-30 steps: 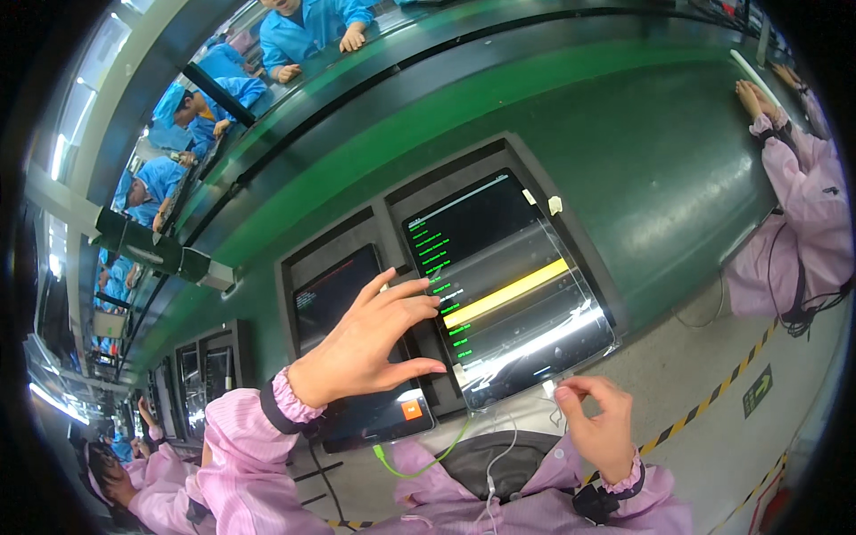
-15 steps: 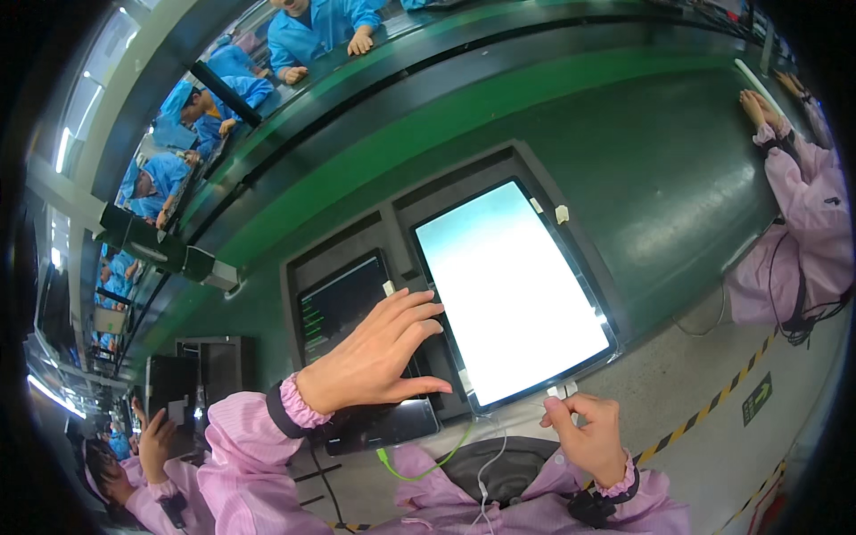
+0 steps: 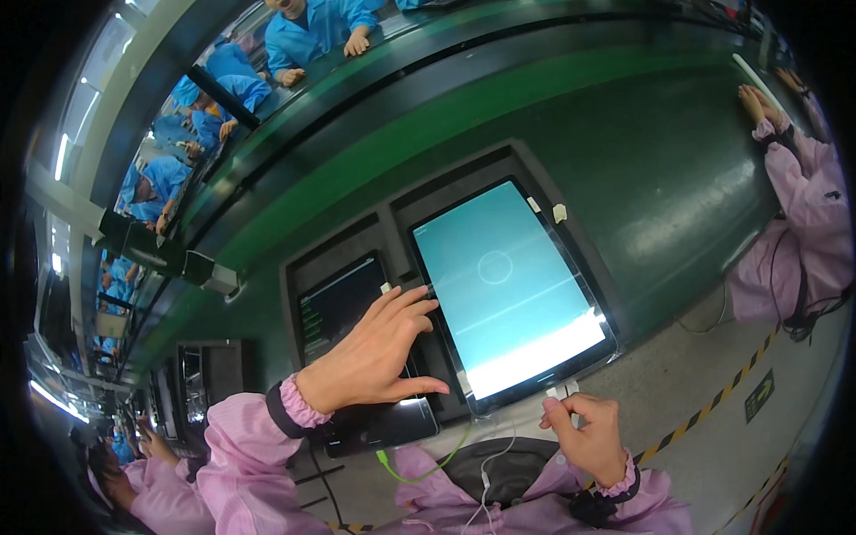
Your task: Testing and inspecting tablet devices on a factory assembly line.
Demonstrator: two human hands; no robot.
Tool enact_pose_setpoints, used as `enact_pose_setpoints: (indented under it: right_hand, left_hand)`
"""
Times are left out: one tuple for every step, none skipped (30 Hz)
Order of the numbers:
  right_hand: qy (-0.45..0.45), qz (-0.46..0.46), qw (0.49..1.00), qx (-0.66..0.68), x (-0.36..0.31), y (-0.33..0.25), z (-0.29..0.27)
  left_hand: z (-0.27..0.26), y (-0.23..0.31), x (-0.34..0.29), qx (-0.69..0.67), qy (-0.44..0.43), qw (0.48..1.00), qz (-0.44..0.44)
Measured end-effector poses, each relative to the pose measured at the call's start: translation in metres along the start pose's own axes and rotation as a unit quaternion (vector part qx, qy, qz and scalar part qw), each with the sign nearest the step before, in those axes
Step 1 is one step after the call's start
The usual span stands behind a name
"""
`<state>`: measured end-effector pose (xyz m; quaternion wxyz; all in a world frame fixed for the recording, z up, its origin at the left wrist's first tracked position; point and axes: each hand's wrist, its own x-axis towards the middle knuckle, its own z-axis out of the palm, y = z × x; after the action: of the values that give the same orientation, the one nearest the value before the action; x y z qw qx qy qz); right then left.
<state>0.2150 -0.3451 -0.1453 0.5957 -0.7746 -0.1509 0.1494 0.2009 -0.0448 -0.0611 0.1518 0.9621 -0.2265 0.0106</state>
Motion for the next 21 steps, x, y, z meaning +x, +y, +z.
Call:
enact_pose_setpoints:
  right_hand:
    - [0.001,0.003,1.000,0.002,0.000,0.000,0.000]
    - [0.001,0.000,1.000,0.003,0.000,0.000,0.000]
    - [-0.001,0.007,1.000,0.002,-0.001,0.000,0.000]
    - [-0.002,0.004,1.000,0.000,-0.001,0.001,0.000]
    - [0.000,-0.007,1.000,0.000,0.000,0.001,0.000]
    - [-0.002,0.002,1.000,-0.001,0.000,0.001,0.000]
    - [-0.003,0.004,1.000,-0.001,0.000,0.000,0.000]
    - [-0.005,-0.004,1.000,-0.003,0.000,0.000,0.000]
    - [-0.008,0.006,1.000,-0.003,0.000,0.000,0.001]
    - [-0.007,0.004,1.000,-0.003,-0.001,0.000,0.001]
    - [0.002,-0.009,1.000,-0.005,0.000,0.000,0.001]
    - [-0.003,0.003,1.000,0.000,-0.001,-0.001,0.001]
    - [0.000,0.004,1.000,0.002,0.000,-0.001,0.001]
    - [0.003,-0.006,1.000,0.004,-0.001,-0.001,0.001]
    - [-0.001,0.000,1.000,0.001,-0.001,-0.001,0.001]
    - [-0.006,-0.007,1.000,-0.001,0.000,-0.001,0.001]
    - [-0.008,-0.021,1.000,-0.008,0.000,-0.001,0.001]
    - [-0.010,-0.005,1.000,0.001,0.000,-0.001,0.001]
    - [-0.008,0.003,1.000,0.004,0.000,-0.001,0.001]
    - [-0.003,0.001,1.000,0.006,0.000,-0.001,0.001]
    - [-0.007,0.012,1.000,0.007,0.000,-0.001,0.001]
  left_hand:
    - [0.000,-0.001,0.001,0.004,-0.004,1.000,0.002]
    - [0.001,-0.001,0.001,0.007,-0.008,1.000,0.003]
    - [0.001,-0.002,0.002,0.013,-0.017,1.000,0.000]
    - [0.002,-0.002,0.004,0.006,-0.015,1.000,0.002]
    - [0.002,-0.002,0.006,0.002,-0.020,1.000,0.001]
    - [0.003,-0.002,0.008,-0.005,-0.019,1.000,-0.003]
    - [0.003,-0.002,0.010,0.004,-0.018,1.000,0.008]
    - [0.003,-0.002,0.013,0.009,-0.013,1.000,0.014]
    - [0.002,-0.001,0.014,0.013,-0.007,1.000,0.021]
    - [0.000,0.000,0.015,0.008,-0.001,1.000,0.021]
    - [-0.002,0.001,0.015,0.004,0.003,1.000,0.024]
    - [-0.005,0.003,0.015,0.001,0.003,0.999,0.034]
    - [-0.008,0.004,0.014,-0.011,0.011,0.999,0.041]
    - [-0.010,0.007,0.013,-0.025,0.016,0.998,0.051]
    - [-0.011,0.011,0.010,-0.046,0.028,0.997,0.054]
    - [-0.011,0.016,0.008,-0.050,0.015,0.996,0.077]
    - [-0.009,0.022,0.006,-0.058,0.011,0.994,0.095]
    - [-0.006,0.027,0.004,-0.066,0.008,0.992,0.109]
    - [-0.002,0.033,0.002,-0.064,0.000,0.991,0.122]
    - [0.001,0.037,0.001,-0.066,-0.011,0.989,0.133]
    - [0.005,0.040,0.000,-0.071,-0.013,0.989,0.133]
